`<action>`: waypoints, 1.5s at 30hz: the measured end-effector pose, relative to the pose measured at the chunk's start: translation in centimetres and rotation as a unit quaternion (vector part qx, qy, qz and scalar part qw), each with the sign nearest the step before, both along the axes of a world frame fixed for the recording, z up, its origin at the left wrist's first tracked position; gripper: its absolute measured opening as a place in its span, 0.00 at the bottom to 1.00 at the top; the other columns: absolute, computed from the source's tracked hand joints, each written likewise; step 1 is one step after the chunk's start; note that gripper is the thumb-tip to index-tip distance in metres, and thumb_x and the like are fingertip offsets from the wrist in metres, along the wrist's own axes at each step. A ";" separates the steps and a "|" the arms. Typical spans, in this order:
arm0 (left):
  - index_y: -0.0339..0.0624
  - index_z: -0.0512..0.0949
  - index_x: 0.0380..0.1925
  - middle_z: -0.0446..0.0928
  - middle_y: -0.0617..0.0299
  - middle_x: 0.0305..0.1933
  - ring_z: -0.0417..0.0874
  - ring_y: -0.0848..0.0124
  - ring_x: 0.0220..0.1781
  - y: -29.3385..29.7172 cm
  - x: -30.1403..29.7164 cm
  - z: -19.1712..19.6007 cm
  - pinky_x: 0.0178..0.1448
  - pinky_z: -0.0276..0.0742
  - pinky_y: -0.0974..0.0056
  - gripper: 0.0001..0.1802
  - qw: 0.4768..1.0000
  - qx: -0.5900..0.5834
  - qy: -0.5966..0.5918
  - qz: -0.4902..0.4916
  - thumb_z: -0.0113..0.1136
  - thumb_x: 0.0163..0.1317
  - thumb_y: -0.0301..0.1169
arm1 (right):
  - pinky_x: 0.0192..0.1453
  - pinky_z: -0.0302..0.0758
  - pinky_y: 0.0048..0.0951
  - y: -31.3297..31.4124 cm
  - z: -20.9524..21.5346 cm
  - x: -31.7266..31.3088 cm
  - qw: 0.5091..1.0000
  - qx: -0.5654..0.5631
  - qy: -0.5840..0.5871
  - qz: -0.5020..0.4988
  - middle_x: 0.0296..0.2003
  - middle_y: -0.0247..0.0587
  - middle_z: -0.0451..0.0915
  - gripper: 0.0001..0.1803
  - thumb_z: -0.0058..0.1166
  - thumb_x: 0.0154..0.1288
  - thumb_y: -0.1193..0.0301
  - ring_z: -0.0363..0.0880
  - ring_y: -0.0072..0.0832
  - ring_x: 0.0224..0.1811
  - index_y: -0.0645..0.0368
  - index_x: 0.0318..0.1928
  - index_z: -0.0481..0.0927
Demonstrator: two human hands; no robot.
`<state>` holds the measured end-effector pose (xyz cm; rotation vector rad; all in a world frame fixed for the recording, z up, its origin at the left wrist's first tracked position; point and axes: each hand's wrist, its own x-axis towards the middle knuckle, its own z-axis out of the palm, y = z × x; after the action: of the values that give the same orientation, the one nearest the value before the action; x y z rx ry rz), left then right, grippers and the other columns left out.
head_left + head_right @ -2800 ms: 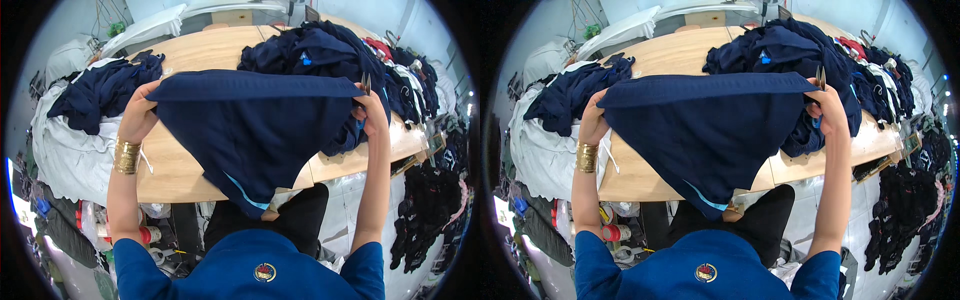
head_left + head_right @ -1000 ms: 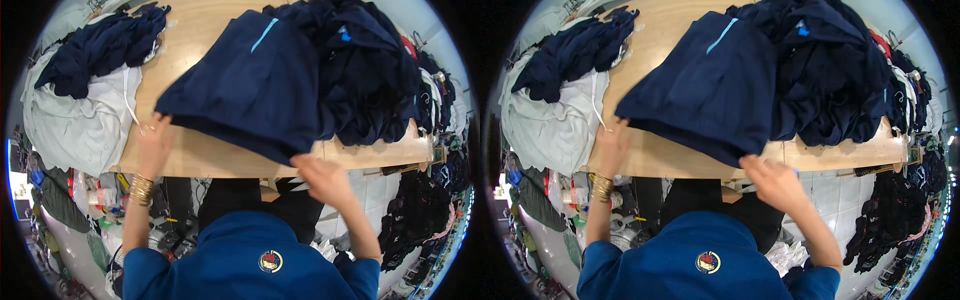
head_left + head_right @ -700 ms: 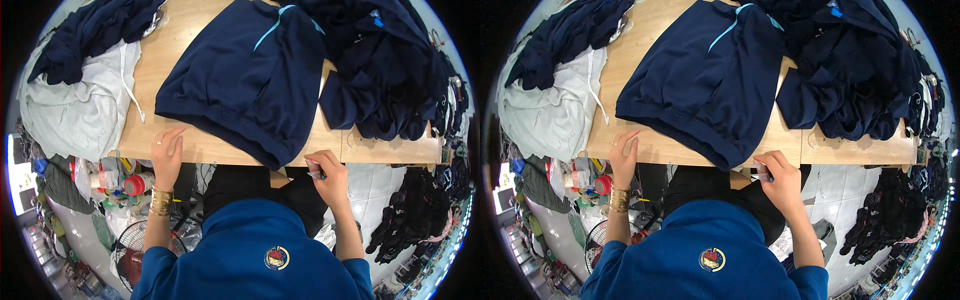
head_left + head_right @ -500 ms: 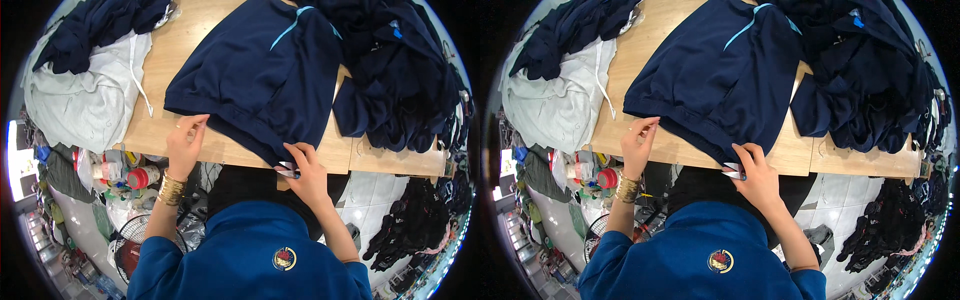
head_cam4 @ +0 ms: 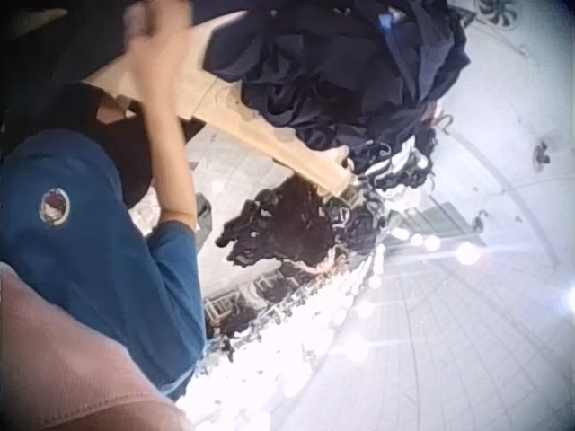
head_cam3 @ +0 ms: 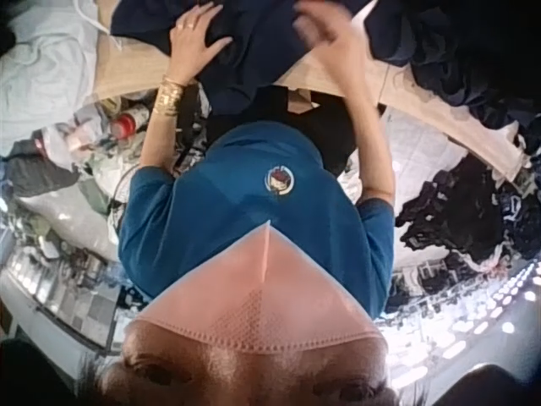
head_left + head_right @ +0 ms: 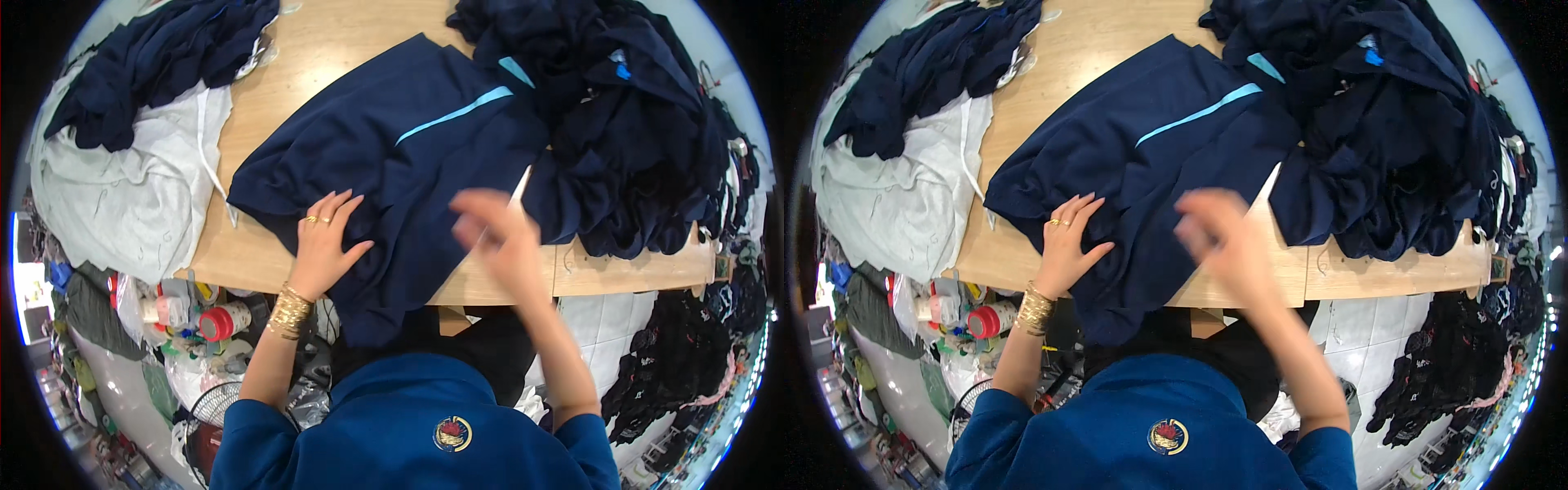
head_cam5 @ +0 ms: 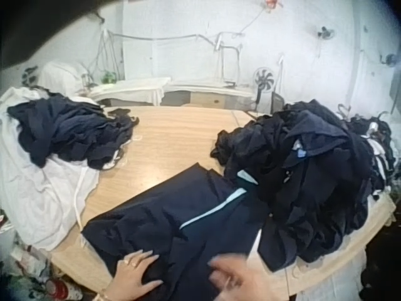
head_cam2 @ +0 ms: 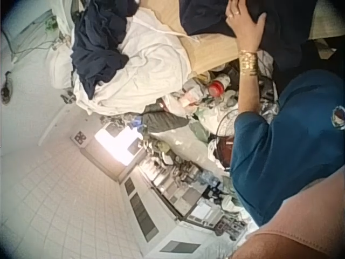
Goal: Trimming excess threads and inspecting dark blue athletic shorts using small clippers at a factory workbench.
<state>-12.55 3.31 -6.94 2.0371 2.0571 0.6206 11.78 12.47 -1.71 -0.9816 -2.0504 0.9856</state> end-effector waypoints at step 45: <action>0.38 0.78 0.36 0.76 0.55 0.36 0.78 0.58 0.40 -1.2 -2.0 3.5 0.45 0.73 0.62 0.16 0.975 0.131 -0.139 0.114 0.53 0.45 0.15 | 0.33 0.70 0.22 -3.3 -1.7 7.9 0.951 0.055 -0.092 -0.291 0.24 0.39 0.75 0.07 0.56 0.52 0.80 0.74 0.24 0.26 0.61 0.34 0.77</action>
<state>-14.53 2.06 -3.46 1.7207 2.1434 1.2022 19.69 9.19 -3.37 -1.5415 -1.7610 0.4758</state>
